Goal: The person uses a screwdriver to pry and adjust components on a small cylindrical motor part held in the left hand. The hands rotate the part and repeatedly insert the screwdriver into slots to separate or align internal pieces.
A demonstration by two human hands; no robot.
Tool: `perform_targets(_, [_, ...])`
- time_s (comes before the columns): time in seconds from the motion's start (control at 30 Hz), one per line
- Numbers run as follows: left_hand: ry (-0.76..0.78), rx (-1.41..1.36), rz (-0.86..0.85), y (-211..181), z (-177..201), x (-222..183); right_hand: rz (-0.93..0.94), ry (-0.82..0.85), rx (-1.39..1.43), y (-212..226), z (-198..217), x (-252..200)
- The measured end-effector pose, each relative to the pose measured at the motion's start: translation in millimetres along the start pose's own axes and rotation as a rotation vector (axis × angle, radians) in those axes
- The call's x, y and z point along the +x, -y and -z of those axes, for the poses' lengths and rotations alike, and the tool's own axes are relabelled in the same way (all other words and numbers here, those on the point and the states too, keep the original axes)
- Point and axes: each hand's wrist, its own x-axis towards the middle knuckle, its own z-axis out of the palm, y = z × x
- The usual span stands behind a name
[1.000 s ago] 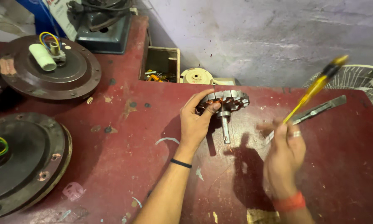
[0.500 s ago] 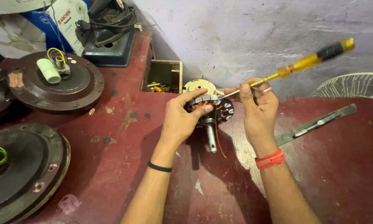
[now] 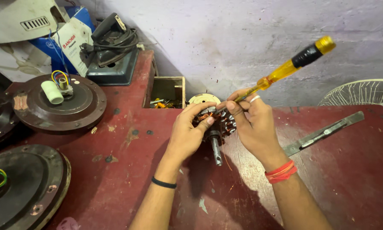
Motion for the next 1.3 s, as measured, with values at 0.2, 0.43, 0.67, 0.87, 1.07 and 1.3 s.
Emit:
perform_targets(0.2, [-0.022,0.034,0.011,-4,-2,-4,-0.098,-0.015,-0.251,11,6,0])
perform_targets(0.43, [-0.079,-0.007,0.052,-5,-4,-2,0.049,-0.044,-0.255,-6,4,-5])
perform_targets(0.67, [-0.172,0.057,-0.008,1,-5,-3,0.211,-0.168,-0.112,-36,-17,-27])
perform_targets(0.87, [-0.195,0.046,-0.043,0,-8,-4,0.192,-0.189,-0.059,-44,-17,-23])
perform_targets(1.07, [-0.095,0.100,-0.076,0,-8,-8,-0.122,-0.289,0.185,-42,14,-1])
perform_targets(1.3, [-0.071,0.117,-0.080,9,-5,-2,-0.389,-0.139,0.069,-25,21,6])
